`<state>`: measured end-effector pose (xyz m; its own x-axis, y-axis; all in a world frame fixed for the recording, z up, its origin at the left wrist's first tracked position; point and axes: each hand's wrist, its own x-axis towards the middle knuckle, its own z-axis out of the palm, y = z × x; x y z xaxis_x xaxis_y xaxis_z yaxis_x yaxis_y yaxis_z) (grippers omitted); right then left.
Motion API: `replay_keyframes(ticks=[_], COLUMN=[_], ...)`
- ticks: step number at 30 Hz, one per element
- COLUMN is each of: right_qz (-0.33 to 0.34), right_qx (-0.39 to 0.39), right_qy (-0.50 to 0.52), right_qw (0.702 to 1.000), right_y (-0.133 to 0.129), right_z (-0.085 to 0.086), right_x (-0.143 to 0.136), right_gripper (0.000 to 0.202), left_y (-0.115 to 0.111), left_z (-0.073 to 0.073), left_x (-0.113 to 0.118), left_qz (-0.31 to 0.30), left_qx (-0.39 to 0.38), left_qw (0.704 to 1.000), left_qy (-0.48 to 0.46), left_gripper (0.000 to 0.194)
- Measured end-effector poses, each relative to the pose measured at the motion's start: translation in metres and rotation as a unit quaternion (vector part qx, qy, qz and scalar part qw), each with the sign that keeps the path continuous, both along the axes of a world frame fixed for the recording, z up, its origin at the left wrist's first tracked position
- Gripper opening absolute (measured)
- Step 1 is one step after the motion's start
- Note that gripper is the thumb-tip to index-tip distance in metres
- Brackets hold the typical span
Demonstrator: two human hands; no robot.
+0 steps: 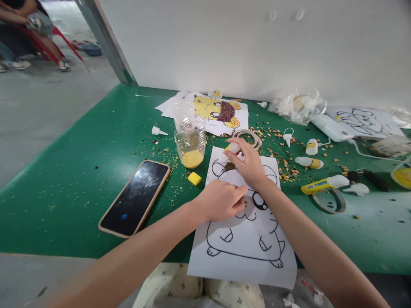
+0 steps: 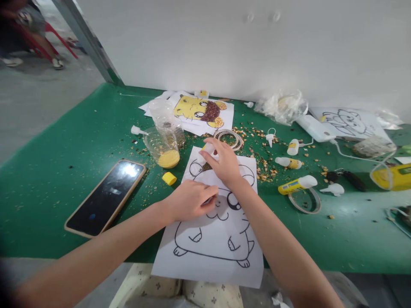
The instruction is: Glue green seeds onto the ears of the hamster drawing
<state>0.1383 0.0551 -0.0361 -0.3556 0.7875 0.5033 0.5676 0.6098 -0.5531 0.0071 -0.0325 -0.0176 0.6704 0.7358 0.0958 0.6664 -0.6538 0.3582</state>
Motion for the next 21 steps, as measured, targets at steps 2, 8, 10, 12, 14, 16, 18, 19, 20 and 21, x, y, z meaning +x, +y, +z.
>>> replay_keyframes(ticks=[2,8,10,12,14,16,18,19,20,21], right_qz=[0.007,0.057,0.071,0.080,0.088,0.099,0.112,0.120,0.129,0.138], right_qx=[0.011,0.042,0.040,0.025,0.004,-0.013,-0.023,-0.025,-0.025,-0.026], right_qy=[-0.009,-0.057,-0.067,-0.066,-0.057,-0.050,-0.047,-0.048,-0.051,-0.057], right_qw=[1.000,0.996,0.994,0.994,0.994,0.994,0.992,0.991,0.990,0.988], right_y=[0.000,-0.001,-0.001,-0.002,-0.002,-0.002,-0.002,-0.002,-0.002,-0.002], right_z=[0.001,0.009,0.011,0.013,0.015,0.019,0.022,0.024,0.025,0.026], right_x=[0.001,0.002,0.003,0.005,0.006,0.008,0.010,0.011,0.012,0.014], right_gripper=[0.029,0.032,0.030,0.027,0.022,0.018,0.016,0.016,0.016,0.016], left_y=[0.000,0.000,0.000,0.000,0.000,0.000,0.000,0.000,0.000,0.000], left_z=[-0.001,-0.002,-0.002,-0.002,-0.003,-0.003,-0.003,-0.003,-0.003,-0.003], left_x=[0.000,0.001,0.001,0.001,0.002,0.002,0.002,0.002,0.002,0.002], left_qz=[0.002,0.016,0.018,0.019,0.020,0.019,0.017,0.017,0.018,0.019], left_qx=[-0.002,0.011,0.014,0.017,0.018,0.018,0.018,0.017,0.016,0.015], left_qw=[1.000,1.000,1.000,1.000,1.000,1.000,1.000,1.000,1.000,1.000], left_qy=[0.003,0.012,0.014,0.015,0.014,0.013,0.011,0.011,0.011,0.011], left_gripper=[0.008,0.011,0.012,0.012,0.012,0.011,0.010,0.010,0.010,0.009])
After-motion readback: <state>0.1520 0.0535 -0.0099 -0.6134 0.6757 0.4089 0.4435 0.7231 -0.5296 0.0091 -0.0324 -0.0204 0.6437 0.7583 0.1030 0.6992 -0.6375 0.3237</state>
